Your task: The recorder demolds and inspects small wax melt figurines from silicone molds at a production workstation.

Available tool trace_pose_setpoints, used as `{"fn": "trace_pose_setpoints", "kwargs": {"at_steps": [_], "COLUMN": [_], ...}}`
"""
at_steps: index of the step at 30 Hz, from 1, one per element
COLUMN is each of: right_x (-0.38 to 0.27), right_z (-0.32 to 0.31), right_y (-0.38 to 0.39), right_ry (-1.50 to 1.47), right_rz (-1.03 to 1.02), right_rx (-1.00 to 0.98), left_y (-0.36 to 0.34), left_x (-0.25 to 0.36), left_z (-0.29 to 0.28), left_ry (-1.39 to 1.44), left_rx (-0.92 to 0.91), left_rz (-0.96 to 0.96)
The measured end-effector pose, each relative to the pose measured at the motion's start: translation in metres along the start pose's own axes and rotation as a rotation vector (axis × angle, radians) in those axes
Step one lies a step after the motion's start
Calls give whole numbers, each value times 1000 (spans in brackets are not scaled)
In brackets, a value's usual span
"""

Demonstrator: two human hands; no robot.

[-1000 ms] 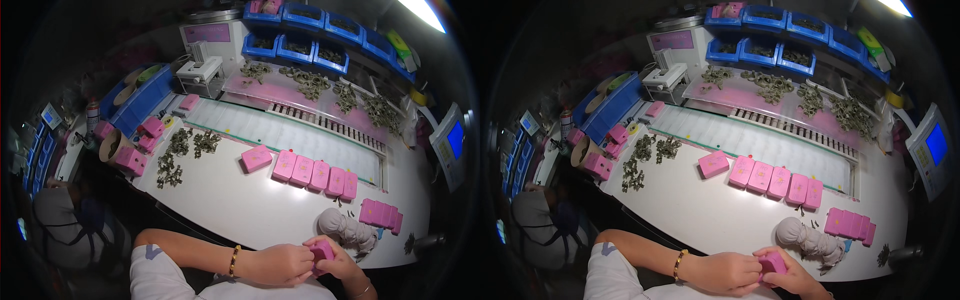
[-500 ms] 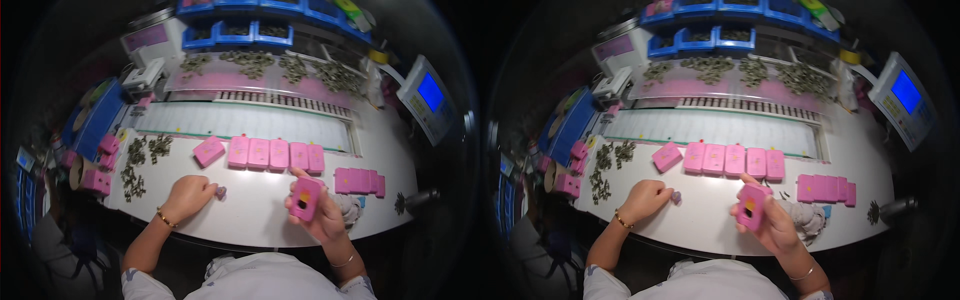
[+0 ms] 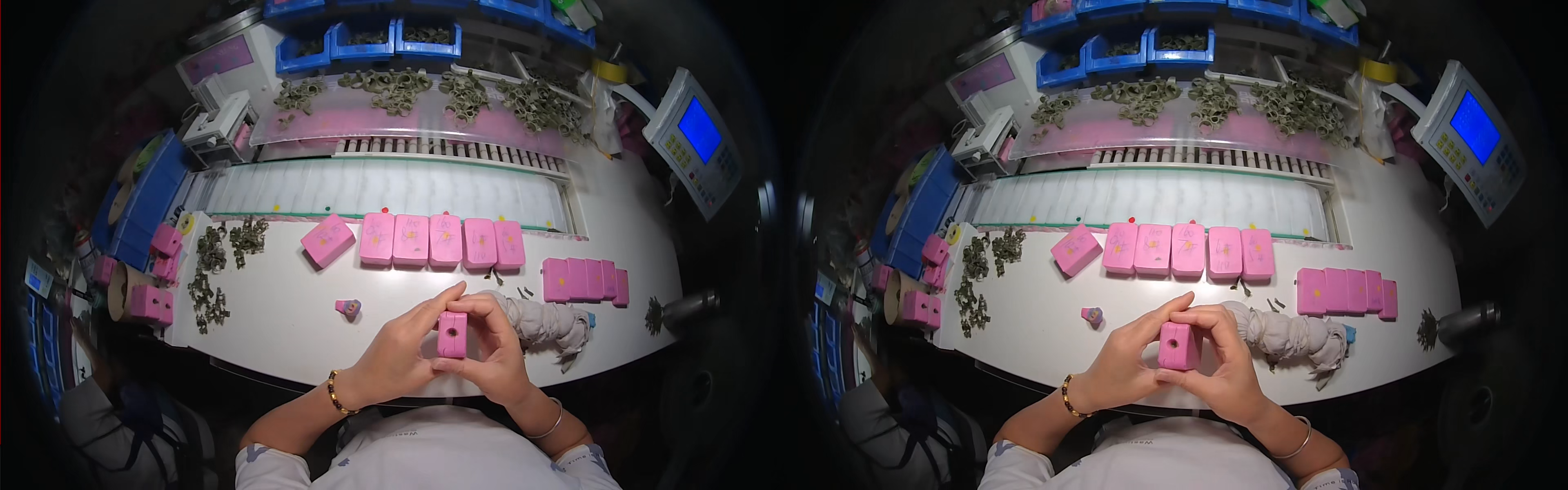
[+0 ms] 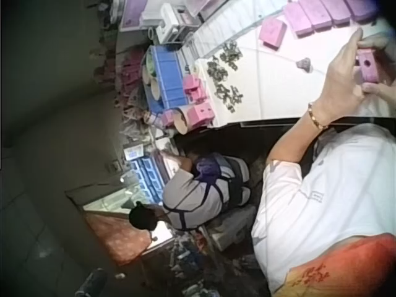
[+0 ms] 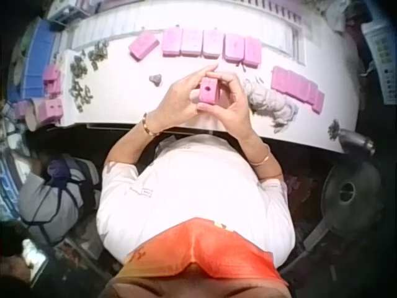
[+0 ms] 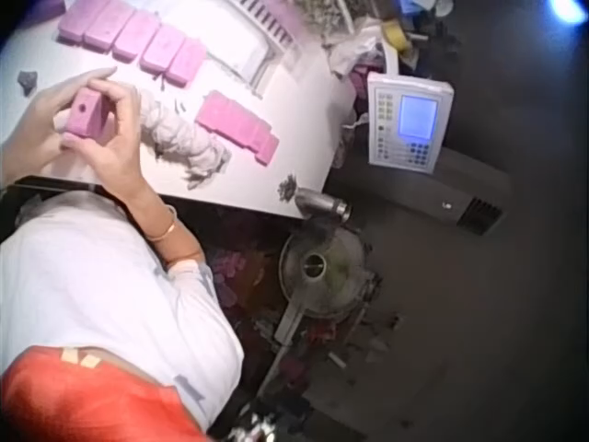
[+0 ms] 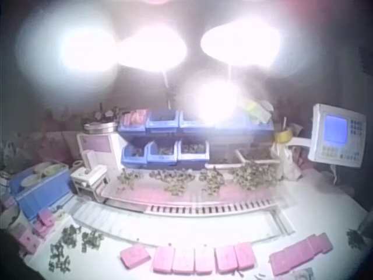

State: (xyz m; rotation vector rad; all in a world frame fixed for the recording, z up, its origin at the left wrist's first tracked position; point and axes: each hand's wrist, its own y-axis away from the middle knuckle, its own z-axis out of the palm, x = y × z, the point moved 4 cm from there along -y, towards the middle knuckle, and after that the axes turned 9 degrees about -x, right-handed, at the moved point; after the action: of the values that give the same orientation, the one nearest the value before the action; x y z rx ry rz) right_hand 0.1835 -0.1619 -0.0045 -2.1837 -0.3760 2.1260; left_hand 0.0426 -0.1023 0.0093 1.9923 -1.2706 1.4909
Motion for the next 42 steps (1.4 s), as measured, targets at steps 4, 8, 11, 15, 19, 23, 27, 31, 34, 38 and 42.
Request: {"fn": "trace_pose_setpoints", "kwargs": {"at_steps": [4,8,11,15,19,23,27,31,34,38,42], "right_x": [-29,-25,-13,-5,-8,-12,-15,-13,-14,-19,-14], "right_z": [-2,-2,3,6,8,11,11,12,12,9,-4], "right_y": [-5,0,7,6,4,2,1,0,0,-2,-6], "right_ry": [521,455,354,422,437,551,644,710,757,811,656], "right_rz": [-156,-128,-84,-142,-154,-213,-284,-268,-256,-218,-258], "right_rx": [31,-6,40,51,41,58,82,97,131,180,313], "left_y": [4,8,10,14,14,15,14,14,15,16,15], "left_x": [3,1,-3,-11,-11,-14,-9,-11,-10,-12,-13], "left_z": [-2,-1,2,10,12,14,12,11,12,14,8], "left_ry": [-76,5,156,164,205,248,248,308,344,436,540], "left_rx": [46,39,37,146,187,262,247,220,201,260,351], "left_rz": [33,-24,-113,-158,-190,-190,-230,-279,-312,-276,-172]}}
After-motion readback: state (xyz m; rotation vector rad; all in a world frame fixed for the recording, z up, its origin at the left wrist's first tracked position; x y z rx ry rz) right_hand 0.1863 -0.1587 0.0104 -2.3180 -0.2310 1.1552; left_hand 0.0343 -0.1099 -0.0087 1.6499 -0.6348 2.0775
